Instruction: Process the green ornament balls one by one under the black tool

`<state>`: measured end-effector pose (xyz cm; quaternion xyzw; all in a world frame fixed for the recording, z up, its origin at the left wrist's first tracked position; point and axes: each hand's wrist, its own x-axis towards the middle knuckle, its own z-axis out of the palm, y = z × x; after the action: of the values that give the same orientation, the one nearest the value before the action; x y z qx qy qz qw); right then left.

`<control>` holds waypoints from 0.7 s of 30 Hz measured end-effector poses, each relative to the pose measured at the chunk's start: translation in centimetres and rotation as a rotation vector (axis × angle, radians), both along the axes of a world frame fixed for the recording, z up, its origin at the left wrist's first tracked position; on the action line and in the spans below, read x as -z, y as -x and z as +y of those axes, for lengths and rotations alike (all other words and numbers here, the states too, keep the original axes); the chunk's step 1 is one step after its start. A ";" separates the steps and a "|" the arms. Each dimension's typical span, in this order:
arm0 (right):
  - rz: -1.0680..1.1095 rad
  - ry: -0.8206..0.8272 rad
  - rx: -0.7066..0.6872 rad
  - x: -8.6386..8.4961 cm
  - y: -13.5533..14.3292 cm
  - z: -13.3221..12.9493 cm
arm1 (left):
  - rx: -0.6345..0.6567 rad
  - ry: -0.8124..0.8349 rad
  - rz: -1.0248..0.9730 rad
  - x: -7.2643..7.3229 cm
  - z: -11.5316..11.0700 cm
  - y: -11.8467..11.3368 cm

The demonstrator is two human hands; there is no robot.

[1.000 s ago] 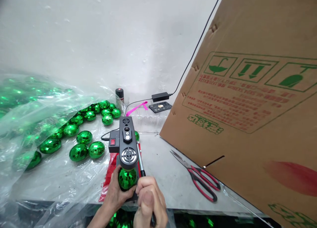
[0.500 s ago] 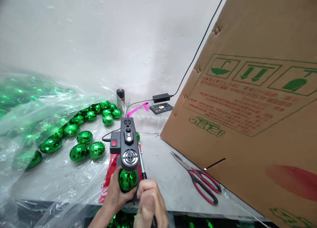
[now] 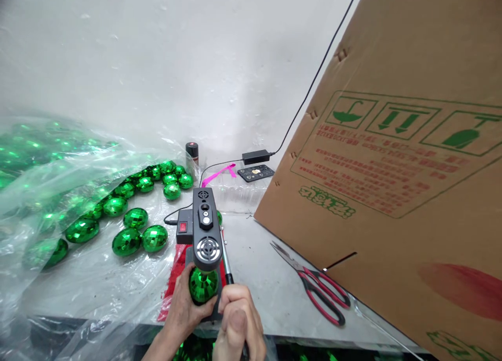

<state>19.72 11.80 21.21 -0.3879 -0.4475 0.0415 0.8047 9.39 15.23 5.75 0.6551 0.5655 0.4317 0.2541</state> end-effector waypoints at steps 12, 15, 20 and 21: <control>0.004 0.004 0.004 -1.3 0.3 0.4 | 0.015 0.012 -0.015 -0.8 0.1 0.0; -0.006 -0.008 -0.008 -0.7 0.0 0.4 | -0.009 -0.001 -0.021 -0.9 0.2 -0.3; -0.027 -0.004 -0.040 -0.2 -0.3 0.5 | 0.007 0.007 -0.040 -0.5 0.3 -0.2; -0.027 -0.009 -0.044 -0.2 -0.3 0.5 | 0.013 0.019 -0.045 -0.4 0.4 -0.2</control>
<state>20.03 12.32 21.41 -0.3748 -0.4671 0.0516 0.7992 9.56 15.61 6.17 0.6465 0.5595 0.4393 0.2758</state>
